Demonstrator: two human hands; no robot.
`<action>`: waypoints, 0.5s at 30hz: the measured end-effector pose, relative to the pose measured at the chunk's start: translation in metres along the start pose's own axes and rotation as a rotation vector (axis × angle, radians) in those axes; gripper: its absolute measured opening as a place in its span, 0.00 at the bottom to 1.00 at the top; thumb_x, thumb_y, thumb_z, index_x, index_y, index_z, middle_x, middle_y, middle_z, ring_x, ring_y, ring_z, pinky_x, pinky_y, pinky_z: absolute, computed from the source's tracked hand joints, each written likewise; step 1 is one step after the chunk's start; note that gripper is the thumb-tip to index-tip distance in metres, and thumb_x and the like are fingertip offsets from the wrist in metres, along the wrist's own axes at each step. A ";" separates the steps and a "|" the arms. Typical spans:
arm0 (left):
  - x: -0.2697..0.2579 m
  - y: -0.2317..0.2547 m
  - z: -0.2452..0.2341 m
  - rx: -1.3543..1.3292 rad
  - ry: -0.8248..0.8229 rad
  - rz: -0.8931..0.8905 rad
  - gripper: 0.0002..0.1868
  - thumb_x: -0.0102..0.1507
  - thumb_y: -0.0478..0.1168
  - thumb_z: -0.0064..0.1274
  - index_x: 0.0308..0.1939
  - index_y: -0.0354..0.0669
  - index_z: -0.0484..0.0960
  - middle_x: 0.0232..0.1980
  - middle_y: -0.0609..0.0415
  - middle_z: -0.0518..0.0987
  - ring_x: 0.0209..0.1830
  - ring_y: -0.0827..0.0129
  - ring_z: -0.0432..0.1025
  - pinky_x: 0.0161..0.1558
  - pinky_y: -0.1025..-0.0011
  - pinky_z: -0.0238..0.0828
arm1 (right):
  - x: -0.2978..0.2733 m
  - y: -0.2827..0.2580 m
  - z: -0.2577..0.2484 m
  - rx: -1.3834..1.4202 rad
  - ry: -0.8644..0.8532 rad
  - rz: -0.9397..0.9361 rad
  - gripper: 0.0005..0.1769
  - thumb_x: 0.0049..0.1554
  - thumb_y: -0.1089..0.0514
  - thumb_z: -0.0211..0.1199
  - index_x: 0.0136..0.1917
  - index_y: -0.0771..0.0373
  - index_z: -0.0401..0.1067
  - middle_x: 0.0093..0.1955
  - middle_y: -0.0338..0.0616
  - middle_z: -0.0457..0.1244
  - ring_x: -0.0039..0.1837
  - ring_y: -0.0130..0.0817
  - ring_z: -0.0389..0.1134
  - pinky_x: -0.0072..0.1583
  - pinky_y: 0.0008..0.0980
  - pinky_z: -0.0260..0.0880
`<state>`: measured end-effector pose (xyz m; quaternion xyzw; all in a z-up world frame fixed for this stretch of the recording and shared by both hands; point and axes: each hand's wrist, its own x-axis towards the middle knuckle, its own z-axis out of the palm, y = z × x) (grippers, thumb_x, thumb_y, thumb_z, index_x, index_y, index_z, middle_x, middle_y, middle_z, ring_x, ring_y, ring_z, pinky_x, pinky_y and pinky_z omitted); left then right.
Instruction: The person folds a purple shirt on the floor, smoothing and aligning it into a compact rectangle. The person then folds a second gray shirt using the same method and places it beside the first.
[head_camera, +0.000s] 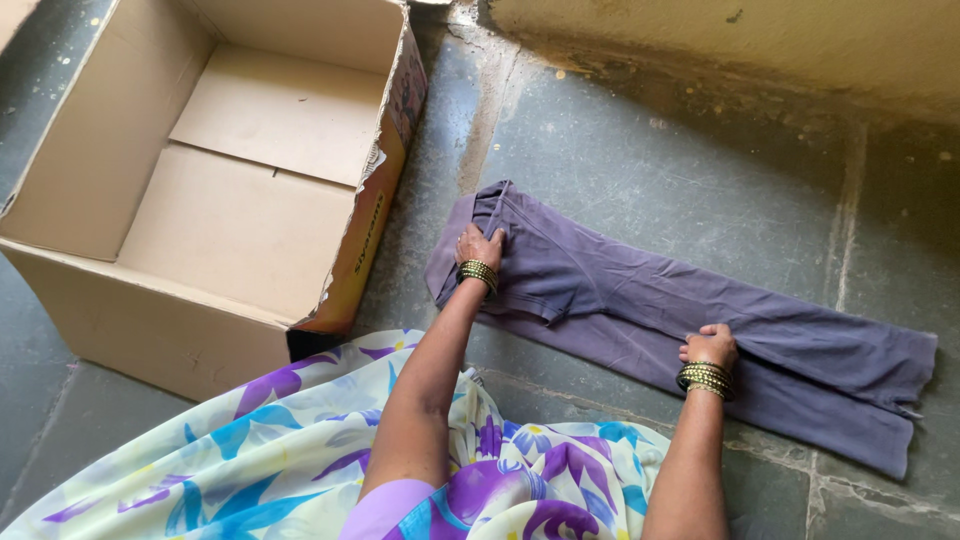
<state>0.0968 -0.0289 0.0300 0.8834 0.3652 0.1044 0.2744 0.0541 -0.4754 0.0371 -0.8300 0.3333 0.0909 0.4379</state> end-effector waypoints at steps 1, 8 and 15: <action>0.006 -0.001 0.008 -0.030 -0.024 -0.004 0.25 0.57 0.57 0.59 0.44 0.39 0.78 0.46 0.37 0.81 0.49 0.41 0.75 0.50 0.47 0.70 | 0.001 -0.002 -0.001 -0.005 -0.002 0.002 0.14 0.55 0.73 0.64 0.54 0.69 0.69 0.40 0.57 0.70 0.37 0.40 0.74 0.36 0.38 0.74; 0.002 -0.024 0.026 0.020 -0.102 -0.144 0.14 0.65 0.45 0.52 0.48 0.39 0.76 0.48 0.38 0.81 0.50 0.41 0.76 0.51 0.46 0.72 | -0.001 0.002 0.000 -0.014 0.020 -0.013 0.14 0.54 0.73 0.65 0.54 0.68 0.68 0.39 0.54 0.69 0.37 0.40 0.73 0.35 0.37 0.74; -0.012 0.008 -0.001 0.135 0.044 -0.064 0.27 0.58 0.38 0.56 0.60 0.39 0.71 0.69 0.39 0.68 0.68 0.46 0.66 0.68 0.53 0.65 | 0.001 0.000 0.000 -0.033 0.026 -0.014 0.14 0.54 0.72 0.66 0.53 0.68 0.69 0.39 0.55 0.69 0.36 0.38 0.73 0.35 0.36 0.74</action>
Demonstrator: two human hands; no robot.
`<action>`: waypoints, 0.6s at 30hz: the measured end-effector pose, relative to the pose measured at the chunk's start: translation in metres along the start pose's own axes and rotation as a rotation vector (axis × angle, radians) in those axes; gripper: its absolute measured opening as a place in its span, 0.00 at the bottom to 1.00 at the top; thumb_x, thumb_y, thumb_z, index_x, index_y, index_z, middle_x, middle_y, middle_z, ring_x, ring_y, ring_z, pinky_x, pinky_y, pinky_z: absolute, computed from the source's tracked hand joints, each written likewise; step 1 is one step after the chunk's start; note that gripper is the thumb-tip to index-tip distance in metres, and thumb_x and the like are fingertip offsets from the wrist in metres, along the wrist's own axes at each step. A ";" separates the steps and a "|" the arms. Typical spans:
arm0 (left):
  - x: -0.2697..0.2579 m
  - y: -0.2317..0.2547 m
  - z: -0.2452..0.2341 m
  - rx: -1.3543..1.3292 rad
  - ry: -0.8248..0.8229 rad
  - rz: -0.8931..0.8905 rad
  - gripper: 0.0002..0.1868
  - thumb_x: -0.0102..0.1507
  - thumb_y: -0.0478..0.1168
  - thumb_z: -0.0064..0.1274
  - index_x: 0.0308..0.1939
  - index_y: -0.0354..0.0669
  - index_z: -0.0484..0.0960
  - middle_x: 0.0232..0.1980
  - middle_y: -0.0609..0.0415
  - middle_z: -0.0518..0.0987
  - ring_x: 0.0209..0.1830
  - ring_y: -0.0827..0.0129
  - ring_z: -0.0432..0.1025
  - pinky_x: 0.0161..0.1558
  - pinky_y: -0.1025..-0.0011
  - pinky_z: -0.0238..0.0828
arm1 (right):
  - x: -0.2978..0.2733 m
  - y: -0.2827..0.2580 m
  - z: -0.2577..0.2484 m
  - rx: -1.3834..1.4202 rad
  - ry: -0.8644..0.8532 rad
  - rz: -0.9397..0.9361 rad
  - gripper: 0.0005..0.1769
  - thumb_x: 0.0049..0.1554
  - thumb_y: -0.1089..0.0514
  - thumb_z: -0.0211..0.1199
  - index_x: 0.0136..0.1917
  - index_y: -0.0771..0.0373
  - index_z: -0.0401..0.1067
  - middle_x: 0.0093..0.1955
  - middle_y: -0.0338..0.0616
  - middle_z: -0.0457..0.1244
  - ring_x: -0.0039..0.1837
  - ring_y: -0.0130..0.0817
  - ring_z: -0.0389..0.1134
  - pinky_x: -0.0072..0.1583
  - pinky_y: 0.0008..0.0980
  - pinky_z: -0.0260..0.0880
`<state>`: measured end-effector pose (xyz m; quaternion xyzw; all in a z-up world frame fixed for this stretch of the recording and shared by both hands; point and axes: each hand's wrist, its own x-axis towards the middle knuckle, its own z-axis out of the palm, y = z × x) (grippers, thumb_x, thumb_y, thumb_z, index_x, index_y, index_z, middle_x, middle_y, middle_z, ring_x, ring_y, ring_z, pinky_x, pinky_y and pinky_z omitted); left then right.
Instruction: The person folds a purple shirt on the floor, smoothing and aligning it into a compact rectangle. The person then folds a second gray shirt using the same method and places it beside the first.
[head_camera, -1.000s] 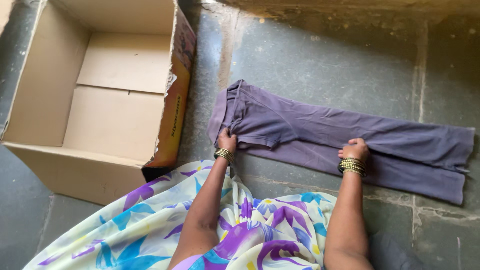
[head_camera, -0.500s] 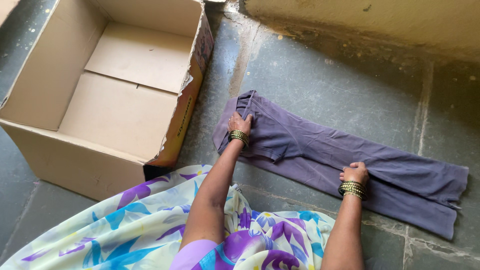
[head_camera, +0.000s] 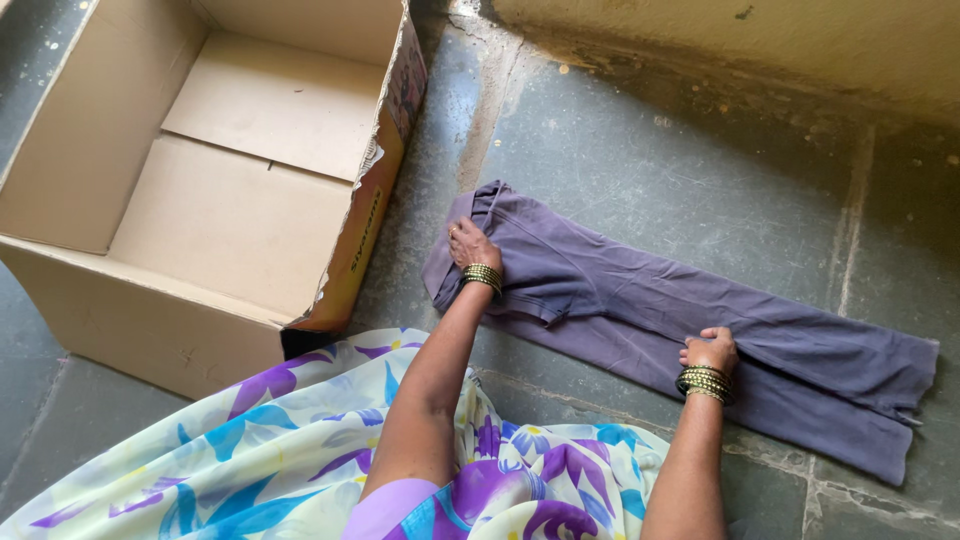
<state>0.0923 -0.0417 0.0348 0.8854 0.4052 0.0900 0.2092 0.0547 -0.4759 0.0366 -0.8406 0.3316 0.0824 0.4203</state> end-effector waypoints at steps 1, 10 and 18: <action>-0.004 0.004 -0.006 0.012 0.040 0.146 0.32 0.57 0.37 0.54 0.66 0.41 0.69 0.73 0.42 0.63 0.73 0.46 0.60 0.71 0.50 0.58 | 0.001 -0.001 0.000 0.001 -0.002 0.004 0.14 0.54 0.72 0.66 0.53 0.68 0.69 0.39 0.55 0.69 0.36 0.38 0.73 0.35 0.36 0.74; -0.040 0.030 -0.043 0.251 -0.226 0.484 0.40 0.68 0.57 0.40 0.81 0.50 0.47 0.85 0.49 0.39 0.85 0.49 0.32 0.77 0.38 0.25 | -0.007 -0.010 -0.003 -0.001 0.012 0.023 0.13 0.62 0.57 0.65 0.53 0.69 0.69 0.37 0.56 0.69 0.33 0.38 0.71 0.35 0.36 0.72; -0.050 0.030 -0.050 0.226 -0.267 0.447 0.44 0.66 0.55 0.44 0.81 0.45 0.46 0.84 0.43 0.38 0.85 0.46 0.31 0.77 0.42 0.24 | -0.005 -0.013 -0.001 -0.069 0.008 -0.007 0.15 0.58 0.60 0.69 0.50 0.67 0.66 0.36 0.53 0.68 0.32 0.38 0.70 0.34 0.37 0.71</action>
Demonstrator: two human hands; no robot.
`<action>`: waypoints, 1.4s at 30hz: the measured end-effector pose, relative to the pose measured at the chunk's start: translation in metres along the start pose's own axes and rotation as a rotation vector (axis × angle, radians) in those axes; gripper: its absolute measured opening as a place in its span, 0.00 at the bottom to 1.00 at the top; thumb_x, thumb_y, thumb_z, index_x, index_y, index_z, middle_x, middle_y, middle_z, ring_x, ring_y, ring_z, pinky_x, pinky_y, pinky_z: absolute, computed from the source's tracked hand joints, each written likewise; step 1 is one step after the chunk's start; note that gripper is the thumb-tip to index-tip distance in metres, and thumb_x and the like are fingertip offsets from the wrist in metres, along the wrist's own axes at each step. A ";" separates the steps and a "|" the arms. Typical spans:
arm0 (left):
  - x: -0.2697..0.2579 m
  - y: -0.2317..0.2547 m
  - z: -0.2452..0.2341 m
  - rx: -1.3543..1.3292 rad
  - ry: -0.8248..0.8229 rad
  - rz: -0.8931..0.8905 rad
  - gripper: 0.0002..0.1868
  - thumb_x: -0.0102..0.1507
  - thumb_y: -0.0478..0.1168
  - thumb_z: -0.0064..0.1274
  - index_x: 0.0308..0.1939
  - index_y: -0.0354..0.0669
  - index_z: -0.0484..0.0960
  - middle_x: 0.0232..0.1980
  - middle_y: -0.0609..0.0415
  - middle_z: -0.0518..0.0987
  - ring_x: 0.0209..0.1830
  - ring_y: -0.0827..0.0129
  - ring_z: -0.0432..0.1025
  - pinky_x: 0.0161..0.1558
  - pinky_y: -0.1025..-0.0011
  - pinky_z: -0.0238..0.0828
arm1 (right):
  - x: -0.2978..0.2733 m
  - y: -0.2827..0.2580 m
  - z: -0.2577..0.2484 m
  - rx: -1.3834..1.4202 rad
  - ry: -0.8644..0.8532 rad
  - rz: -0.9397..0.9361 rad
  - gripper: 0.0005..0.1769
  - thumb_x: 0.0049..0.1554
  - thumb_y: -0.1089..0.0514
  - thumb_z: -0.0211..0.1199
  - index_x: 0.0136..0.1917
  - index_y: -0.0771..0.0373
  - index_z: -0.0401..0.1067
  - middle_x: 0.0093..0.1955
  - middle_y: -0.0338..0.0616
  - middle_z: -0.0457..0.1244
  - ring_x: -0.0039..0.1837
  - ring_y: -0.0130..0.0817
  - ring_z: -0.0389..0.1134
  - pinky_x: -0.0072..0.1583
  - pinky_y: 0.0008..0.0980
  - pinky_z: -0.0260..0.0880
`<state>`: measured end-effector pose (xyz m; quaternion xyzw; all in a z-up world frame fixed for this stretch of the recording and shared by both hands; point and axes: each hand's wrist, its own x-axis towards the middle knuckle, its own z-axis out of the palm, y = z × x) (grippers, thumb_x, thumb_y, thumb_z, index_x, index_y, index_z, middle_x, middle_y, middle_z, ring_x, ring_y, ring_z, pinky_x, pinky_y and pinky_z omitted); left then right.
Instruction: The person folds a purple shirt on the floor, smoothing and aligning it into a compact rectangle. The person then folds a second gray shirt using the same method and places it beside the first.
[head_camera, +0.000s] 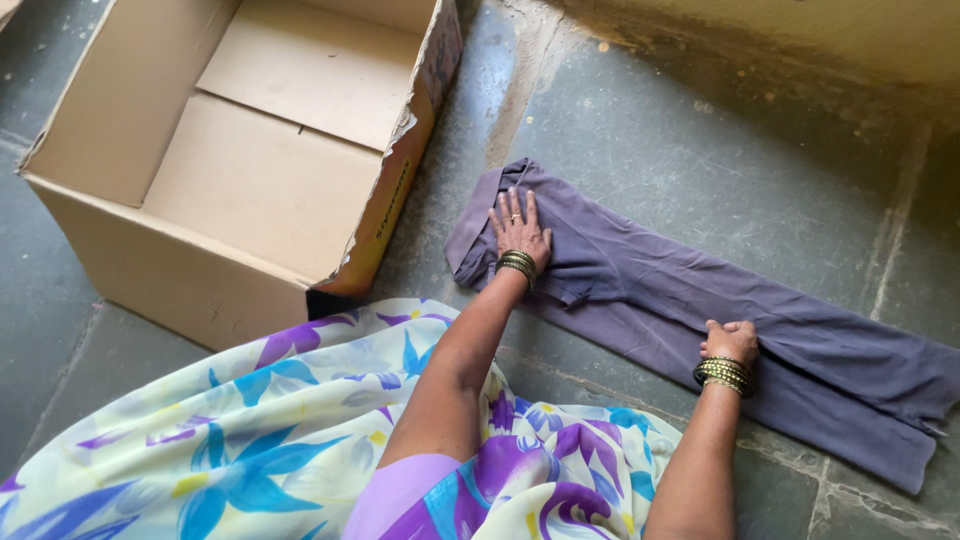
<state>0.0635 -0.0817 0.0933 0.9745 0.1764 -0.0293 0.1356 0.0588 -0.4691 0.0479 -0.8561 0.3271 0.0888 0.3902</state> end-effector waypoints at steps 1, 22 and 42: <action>-0.013 0.001 0.007 0.019 0.099 0.079 0.42 0.66 0.52 0.44 0.81 0.42 0.48 0.85 0.41 0.40 0.86 0.45 0.33 0.79 0.43 0.25 | 0.002 0.001 0.001 0.005 0.007 -0.009 0.15 0.57 0.60 0.70 0.50 0.67 0.65 0.36 0.53 0.68 0.32 0.37 0.70 0.34 0.36 0.71; -0.101 -0.060 0.048 0.148 0.221 0.439 0.27 0.65 0.37 0.42 0.69 0.36 0.68 0.76 0.35 0.62 0.75 0.43 0.56 0.70 0.45 0.53 | -0.012 -0.006 -0.003 -0.055 0.021 -0.031 0.16 0.55 0.60 0.72 0.50 0.65 0.66 0.37 0.51 0.68 0.33 0.38 0.70 0.36 0.38 0.70; -0.068 -0.031 -0.033 -0.304 0.440 0.495 0.11 0.58 0.38 0.61 0.42 0.45 0.79 0.52 0.50 0.77 0.60 0.53 0.69 0.58 0.54 0.64 | -0.154 -0.104 0.033 -0.269 -0.011 -1.108 0.61 0.39 0.47 0.81 0.78 0.56 0.52 0.74 0.58 0.54 0.74 0.55 0.55 0.72 0.58 0.55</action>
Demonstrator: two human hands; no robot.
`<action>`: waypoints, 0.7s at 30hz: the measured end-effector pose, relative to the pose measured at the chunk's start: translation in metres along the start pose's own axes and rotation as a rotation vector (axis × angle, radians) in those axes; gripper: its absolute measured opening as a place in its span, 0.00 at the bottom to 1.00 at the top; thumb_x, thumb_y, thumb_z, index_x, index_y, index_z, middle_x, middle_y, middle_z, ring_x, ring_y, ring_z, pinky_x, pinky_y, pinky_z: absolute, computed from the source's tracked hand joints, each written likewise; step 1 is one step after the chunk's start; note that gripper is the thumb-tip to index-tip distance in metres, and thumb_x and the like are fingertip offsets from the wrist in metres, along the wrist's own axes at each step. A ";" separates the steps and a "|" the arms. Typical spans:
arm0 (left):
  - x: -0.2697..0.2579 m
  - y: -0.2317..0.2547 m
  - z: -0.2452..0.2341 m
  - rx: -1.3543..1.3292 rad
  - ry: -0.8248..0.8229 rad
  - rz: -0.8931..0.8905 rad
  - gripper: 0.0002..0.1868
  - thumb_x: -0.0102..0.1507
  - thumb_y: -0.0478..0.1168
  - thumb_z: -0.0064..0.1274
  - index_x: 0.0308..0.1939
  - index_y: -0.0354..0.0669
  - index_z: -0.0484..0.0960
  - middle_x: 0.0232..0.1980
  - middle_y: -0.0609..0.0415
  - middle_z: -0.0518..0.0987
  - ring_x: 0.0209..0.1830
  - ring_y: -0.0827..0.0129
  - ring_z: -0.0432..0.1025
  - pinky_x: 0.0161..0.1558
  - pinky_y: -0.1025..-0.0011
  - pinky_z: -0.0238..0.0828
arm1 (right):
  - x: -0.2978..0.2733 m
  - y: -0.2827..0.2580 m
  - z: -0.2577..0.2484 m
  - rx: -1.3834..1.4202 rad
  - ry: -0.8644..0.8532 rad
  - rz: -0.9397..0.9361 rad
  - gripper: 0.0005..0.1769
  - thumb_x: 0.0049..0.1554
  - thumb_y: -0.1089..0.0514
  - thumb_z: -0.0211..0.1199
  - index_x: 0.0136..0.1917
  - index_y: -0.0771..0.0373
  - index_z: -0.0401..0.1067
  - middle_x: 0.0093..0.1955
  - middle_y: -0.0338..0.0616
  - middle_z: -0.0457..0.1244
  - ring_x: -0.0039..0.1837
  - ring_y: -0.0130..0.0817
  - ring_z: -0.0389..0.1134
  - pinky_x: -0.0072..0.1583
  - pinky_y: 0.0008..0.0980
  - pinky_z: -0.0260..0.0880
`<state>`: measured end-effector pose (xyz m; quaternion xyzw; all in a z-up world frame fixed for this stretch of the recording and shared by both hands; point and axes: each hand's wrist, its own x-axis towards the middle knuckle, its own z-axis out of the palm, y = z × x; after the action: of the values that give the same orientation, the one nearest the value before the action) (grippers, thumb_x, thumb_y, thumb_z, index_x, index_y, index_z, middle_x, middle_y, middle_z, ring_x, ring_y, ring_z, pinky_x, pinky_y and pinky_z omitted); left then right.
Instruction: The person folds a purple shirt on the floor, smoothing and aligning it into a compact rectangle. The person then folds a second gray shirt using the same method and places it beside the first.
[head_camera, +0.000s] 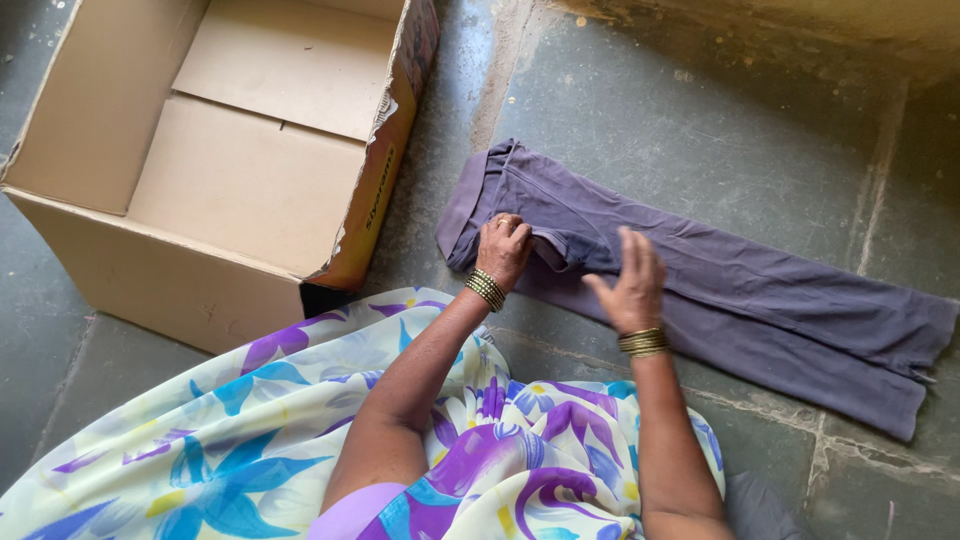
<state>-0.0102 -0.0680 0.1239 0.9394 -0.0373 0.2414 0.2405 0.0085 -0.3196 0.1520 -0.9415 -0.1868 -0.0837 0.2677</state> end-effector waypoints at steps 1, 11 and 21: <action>0.000 0.002 0.001 0.004 -0.011 0.012 0.11 0.57 0.38 0.61 0.42 0.45 0.79 0.53 0.50 0.77 0.60 0.53 0.69 0.59 0.54 0.63 | 0.004 -0.022 0.011 0.010 -0.010 -0.081 0.64 0.35 0.46 0.82 0.77 0.58 0.50 0.75 0.61 0.50 0.75 0.59 0.52 0.70 0.62 0.51; -0.026 -0.026 0.020 -0.098 0.172 -0.270 0.20 0.65 0.42 0.52 0.57 0.34 0.74 0.59 0.41 0.74 0.58 0.47 0.70 0.57 0.52 0.66 | 0.023 0.028 0.126 0.463 0.022 0.265 0.19 0.59 0.73 0.58 0.60 0.60 0.76 0.51 0.49 0.70 0.54 0.42 0.72 0.58 0.36 0.71; 0.003 -0.061 0.072 -0.870 -0.261 -1.240 0.24 0.65 0.55 0.48 0.50 0.36 0.74 0.41 0.37 0.80 0.27 0.56 0.77 0.33 0.55 0.75 | 0.031 0.019 0.089 0.955 -0.007 0.223 0.23 0.53 0.72 0.62 0.61 0.63 0.74 0.55 0.37 0.69 0.57 0.24 0.68 0.59 0.26 0.68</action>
<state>0.0347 -0.0482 0.0436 0.6301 0.3764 -0.0870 0.6736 0.0499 -0.2773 0.0760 -0.7281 -0.1033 0.0435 0.6763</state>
